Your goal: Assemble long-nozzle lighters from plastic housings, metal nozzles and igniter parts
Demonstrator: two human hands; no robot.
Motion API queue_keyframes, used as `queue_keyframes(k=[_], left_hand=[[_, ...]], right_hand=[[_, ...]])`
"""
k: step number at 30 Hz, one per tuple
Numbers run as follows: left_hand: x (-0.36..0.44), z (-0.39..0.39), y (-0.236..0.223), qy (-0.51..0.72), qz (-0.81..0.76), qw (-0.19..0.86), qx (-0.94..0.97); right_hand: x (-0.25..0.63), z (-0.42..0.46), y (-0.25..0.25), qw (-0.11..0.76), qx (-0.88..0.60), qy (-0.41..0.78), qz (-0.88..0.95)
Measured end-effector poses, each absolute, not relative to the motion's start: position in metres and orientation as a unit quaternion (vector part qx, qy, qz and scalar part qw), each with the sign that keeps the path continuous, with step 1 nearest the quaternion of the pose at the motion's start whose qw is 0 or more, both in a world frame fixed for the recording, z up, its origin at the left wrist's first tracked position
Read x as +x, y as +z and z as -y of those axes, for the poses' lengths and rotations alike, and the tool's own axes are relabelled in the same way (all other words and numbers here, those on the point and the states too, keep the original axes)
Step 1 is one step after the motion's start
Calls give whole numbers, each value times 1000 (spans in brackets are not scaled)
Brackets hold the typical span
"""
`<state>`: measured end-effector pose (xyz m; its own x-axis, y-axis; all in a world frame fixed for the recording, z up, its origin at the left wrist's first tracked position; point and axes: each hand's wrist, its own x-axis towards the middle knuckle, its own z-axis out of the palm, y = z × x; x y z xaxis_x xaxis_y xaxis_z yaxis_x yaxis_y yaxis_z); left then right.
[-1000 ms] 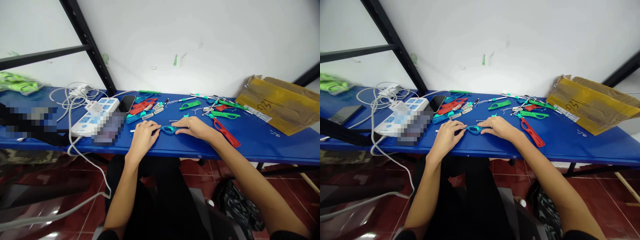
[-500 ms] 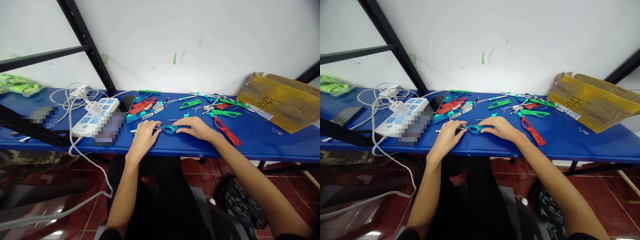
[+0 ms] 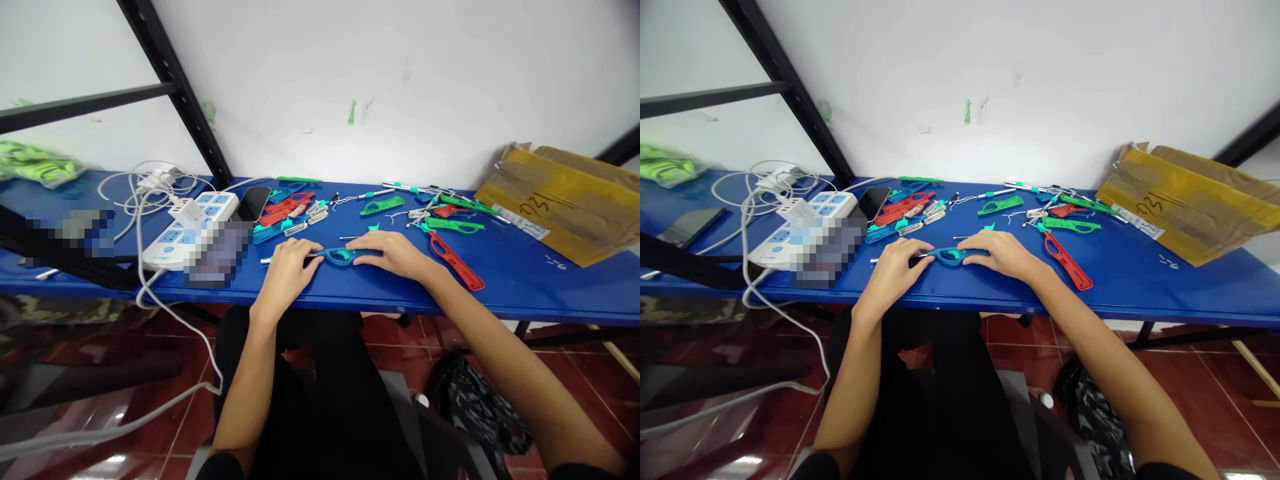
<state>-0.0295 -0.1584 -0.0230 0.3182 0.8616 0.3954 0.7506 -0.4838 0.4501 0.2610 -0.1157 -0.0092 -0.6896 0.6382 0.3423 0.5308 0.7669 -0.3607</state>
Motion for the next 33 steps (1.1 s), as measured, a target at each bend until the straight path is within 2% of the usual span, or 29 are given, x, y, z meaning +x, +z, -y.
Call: queue_keyframes(k=[11, 33], left_hand=[[-30, 159, -25, 296, -490, 70, 817], [-33, 155, -30, 310, -478, 89, 817]], right_hand=[[261, 117, -8, 228, -311, 106, 917], [257, 118, -8, 220, -336, 111, 909]])
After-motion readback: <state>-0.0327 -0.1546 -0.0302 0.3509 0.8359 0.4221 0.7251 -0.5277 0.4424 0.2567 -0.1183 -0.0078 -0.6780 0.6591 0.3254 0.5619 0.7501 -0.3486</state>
